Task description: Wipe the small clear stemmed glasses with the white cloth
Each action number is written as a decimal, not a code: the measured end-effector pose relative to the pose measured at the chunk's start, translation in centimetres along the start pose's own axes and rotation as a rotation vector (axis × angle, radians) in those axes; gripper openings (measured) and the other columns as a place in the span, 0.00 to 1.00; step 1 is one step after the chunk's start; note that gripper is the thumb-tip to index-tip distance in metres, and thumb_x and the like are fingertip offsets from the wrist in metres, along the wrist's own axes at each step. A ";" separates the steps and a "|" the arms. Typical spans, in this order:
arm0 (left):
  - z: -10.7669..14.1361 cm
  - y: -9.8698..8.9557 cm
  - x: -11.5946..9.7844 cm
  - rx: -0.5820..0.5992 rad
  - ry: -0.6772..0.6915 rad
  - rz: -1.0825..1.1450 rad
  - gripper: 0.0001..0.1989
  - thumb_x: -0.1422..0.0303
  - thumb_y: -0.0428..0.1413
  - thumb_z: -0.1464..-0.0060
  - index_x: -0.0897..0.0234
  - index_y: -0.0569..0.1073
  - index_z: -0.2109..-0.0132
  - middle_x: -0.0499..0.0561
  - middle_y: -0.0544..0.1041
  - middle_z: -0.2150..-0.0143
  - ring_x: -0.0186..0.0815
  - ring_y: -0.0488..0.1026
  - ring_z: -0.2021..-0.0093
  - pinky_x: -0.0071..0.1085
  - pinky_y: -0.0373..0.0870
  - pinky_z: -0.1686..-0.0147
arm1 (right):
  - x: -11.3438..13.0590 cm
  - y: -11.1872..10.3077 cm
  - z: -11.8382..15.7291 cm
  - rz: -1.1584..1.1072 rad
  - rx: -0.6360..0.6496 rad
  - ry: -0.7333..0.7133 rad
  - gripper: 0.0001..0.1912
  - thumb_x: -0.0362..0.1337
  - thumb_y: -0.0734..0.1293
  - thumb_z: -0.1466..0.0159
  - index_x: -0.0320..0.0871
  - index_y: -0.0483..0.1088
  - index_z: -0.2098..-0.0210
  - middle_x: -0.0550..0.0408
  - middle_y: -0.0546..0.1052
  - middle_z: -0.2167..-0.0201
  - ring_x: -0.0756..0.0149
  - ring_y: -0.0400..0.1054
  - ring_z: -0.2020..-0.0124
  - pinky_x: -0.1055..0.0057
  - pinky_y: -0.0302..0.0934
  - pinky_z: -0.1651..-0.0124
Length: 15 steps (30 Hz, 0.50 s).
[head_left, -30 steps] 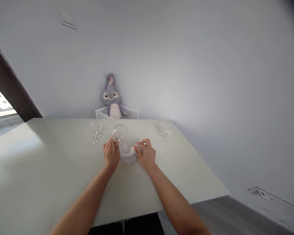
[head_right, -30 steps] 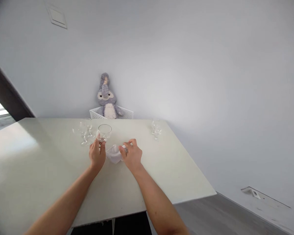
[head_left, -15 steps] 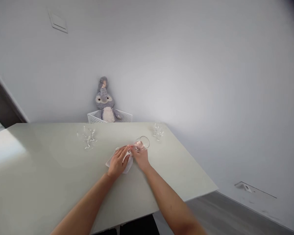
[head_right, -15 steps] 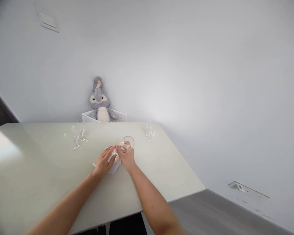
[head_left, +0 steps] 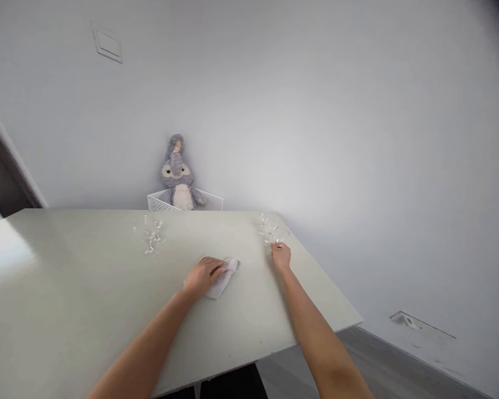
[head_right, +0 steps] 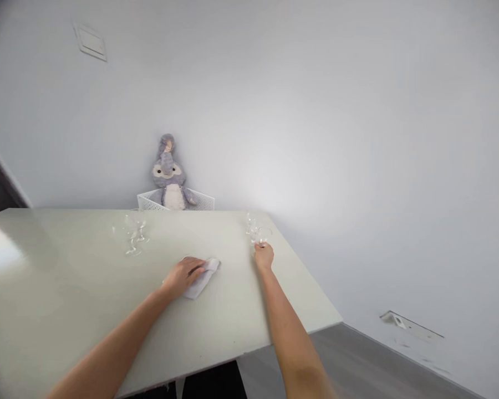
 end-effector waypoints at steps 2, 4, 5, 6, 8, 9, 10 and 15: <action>0.0 -0.7 0.1 -0.133 0.000 0.012 0.12 0.62 0.48 0.47 0.56 0.74 0.59 0.50 0.75 0.59 0.39 0.68 0.57 0.35 0.62 0.55 | -0.6 0.1 -0.5 0.010 -0.013 0.031 0.15 0.43 0.62 0.50 0.38 0.69 0.68 0.60 0.67 0.87 0.69 0.62 0.85 0.74 0.55 0.78; 0.2 -1.5 0.4 -0.269 -0.012 0.010 0.12 0.64 0.47 0.46 0.58 0.74 0.61 0.51 0.75 0.60 0.38 0.67 0.57 0.36 0.62 0.55 | -1.0 0.3 -1.1 0.004 -0.020 0.057 0.15 0.41 0.62 0.50 0.38 0.69 0.67 0.60 0.67 0.88 0.69 0.62 0.86 0.73 0.55 0.78; 0.3 -2.0 0.6 -0.341 -0.035 0.006 0.12 0.64 0.47 0.46 0.60 0.74 0.61 0.52 0.74 0.61 0.38 0.67 0.57 0.36 0.62 0.55 | -1.1 0.4 -1.3 0.001 -0.020 0.067 0.14 0.41 0.62 0.50 0.38 0.69 0.67 0.61 0.67 0.88 0.69 0.62 0.86 0.73 0.56 0.78; 0.4 -2.5 0.8 -0.414 -0.071 0.003 0.12 0.65 0.46 0.46 0.60 0.73 0.61 0.53 0.74 0.61 0.38 0.66 0.57 0.37 0.61 0.55 | -1.2 0.5 -1.4 -0.006 -0.018 0.075 0.14 0.41 0.63 0.50 0.38 0.69 0.68 0.61 0.66 0.88 0.69 0.62 0.86 0.73 0.56 0.78; 0.8 -3.5 1.6 -0.586 -0.191 0.027 0.12 0.65 0.46 0.46 0.61 0.72 0.61 0.53 0.73 0.63 0.38 0.66 0.59 0.38 0.60 0.55 | -1.2 0.7 -1.5 -0.028 -0.010 0.084 0.13 0.41 0.63 0.51 0.38 0.68 0.69 0.61 0.66 0.89 0.69 0.62 0.86 0.74 0.56 0.78; 1.1 -4.0 2.1 -0.689 -0.276 0.075 0.11 0.65 0.47 0.47 0.62 0.72 0.62 0.52 0.72 0.64 0.37 0.66 0.61 0.37 0.60 0.56 | -1.2 0.7 -1.4 -0.044 -0.004 0.086 0.12 0.40 0.63 0.51 0.39 0.68 0.70 0.61 0.66 0.88 0.69 0.61 0.86 0.74 0.56 0.79; 1.5 -4.5 2.7 -0.804 -0.377 0.172 0.09 0.65 0.48 0.48 0.62 0.71 0.62 0.51 0.71 0.66 0.35 0.65 0.64 0.36 0.61 0.58 | -1.2 0.7 -1.2 -0.065 0.000 0.089 0.12 0.40 0.64 0.52 0.39 0.67 0.70 0.61 0.66 0.87 0.70 0.61 0.86 0.74 0.56 0.79; 3.3 -5.4 6.2 -1.221 -0.723 0.753 0.10 0.65 0.50 0.49 0.62 0.63 0.59 0.44 0.65 0.74 0.28 0.64 0.76 0.30 0.65 0.66 | -1.8 -0.4 0.2 -0.199 -0.016 0.171 0.17 0.42 0.66 0.54 0.42 0.61 0.67 0.65 0.62 0.84 0.74 0.57 0.87 0.77 0.51 0.85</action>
Point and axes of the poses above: each hand's wrist, its own z-axis away from the middle knuckle, its own y-axis out of the palm, x = y × z, the point moved 4 cm from there along -z, towards the middle knuckle
